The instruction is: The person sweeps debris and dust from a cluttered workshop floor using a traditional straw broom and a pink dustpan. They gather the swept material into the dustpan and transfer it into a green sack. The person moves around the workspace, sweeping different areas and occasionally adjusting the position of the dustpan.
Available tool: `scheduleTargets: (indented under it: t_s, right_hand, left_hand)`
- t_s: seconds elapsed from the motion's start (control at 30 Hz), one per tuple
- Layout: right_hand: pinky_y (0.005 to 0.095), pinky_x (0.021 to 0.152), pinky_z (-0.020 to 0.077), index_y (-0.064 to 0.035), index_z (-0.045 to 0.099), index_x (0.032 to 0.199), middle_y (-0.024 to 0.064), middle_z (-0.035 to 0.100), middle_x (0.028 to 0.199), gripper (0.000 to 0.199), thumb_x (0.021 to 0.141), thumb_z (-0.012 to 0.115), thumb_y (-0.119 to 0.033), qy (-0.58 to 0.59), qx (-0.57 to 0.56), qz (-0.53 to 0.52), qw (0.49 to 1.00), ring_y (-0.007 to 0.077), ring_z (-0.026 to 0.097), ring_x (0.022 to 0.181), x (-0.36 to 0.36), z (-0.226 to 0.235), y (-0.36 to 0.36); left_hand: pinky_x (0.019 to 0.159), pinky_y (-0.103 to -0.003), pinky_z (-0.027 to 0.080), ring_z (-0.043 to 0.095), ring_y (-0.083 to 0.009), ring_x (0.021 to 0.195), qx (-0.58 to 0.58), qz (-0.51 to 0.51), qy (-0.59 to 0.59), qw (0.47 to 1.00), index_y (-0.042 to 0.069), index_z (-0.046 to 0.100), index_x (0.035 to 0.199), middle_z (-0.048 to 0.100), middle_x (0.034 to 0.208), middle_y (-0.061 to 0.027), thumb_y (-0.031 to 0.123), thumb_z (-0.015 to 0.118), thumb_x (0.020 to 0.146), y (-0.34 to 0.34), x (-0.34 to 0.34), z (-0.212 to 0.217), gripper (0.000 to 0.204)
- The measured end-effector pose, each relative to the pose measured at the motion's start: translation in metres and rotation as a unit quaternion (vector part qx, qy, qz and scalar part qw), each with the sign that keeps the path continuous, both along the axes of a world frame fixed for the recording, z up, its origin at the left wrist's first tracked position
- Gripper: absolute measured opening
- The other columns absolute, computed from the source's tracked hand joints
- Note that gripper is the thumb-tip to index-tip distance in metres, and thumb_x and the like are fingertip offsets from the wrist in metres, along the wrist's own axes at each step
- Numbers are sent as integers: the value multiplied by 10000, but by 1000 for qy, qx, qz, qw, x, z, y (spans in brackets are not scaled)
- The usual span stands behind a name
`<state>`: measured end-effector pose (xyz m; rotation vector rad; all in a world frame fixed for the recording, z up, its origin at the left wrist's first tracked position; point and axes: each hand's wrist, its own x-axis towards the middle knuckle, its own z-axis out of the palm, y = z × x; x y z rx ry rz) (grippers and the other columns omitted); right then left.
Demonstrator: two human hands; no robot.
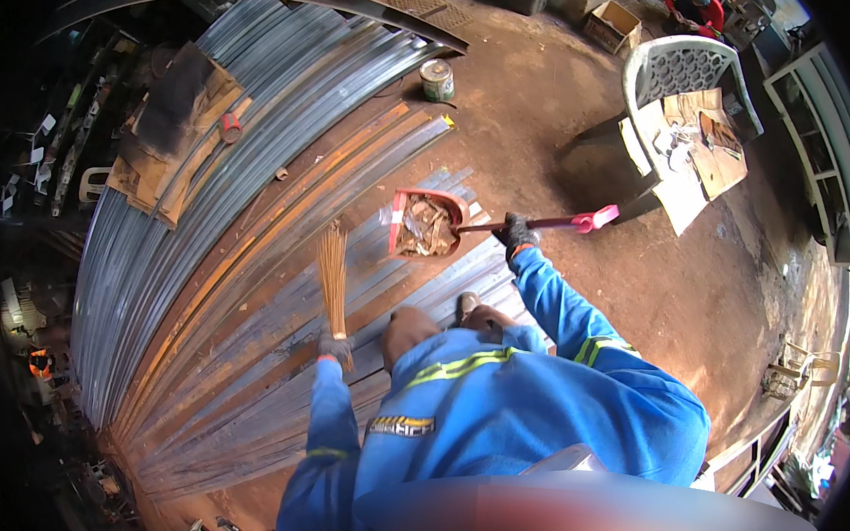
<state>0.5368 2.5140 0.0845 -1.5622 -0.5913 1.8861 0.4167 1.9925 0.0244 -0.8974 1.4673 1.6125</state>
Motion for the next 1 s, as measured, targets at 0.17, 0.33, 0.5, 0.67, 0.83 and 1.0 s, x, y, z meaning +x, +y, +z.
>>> scheduleTargets:
  t_s: [0.17,0.33,0.5,0.67,0.83,1.0]
  right_hand:
    - [442,498,516,-81,462,753,102,479,665,176,670,617,-77,29,21,-21,999,256,537,571,15,57,60]
    - [498,632,539,-29,540,871,159,559,792,198,714,637,-99,15,24,-81,996,320,581,686,51,35,146]
    - [478,608,565,-9,545,847,159,549,805,176,695,633,5,85,2,-117,989,309,579,701,27,45,207]
    - [486,591,567,14,509,873,151,524,803,242,675,646,39,68,18,-277,958,301,566,721,11,19,282]
    - [456,571,578,4,465,991,160,502,910,391,654,660,45,89,25,-306,948,295,556,763,-44,19,354]
    - [478,574,575,-42,254,1198,186,465,1022,691,645,651,75,92,2,-374,923,308,537,844,-95,6,446]
  left_hand:
    - [587,-407,471,558,-278,654,-282,-458,339,772,64,469,1039,572,788,-114,267,731,591,91,-46,12,557]
    - [577,-336,454,542,-188,648,-195,-483,280,806,59,463,1069,564,774,-83,70,690,636,252,-79,47,489]
    - [769,-338,462,563,-243,885,-118,-534,336,767,51,403,1228,576,998,-150,79,717,591,345,-148,-9,711]
    - [835,-367,448,559,-304,953,-138,-648,387,641,103,323,1295,561,1053,-184,127,709,615,478,-210,36,782]
    - [885,-399,425,526,-338,1014,-247,-748,393,474,176,296,1323,520,1128,-207,127,706,638,567,-263,168,801]
    - [865,-412,435,534,-342,993,-270,-771,461,347,225,303,1324,495,1120,-195,154,678,651,646,-301,225,774]
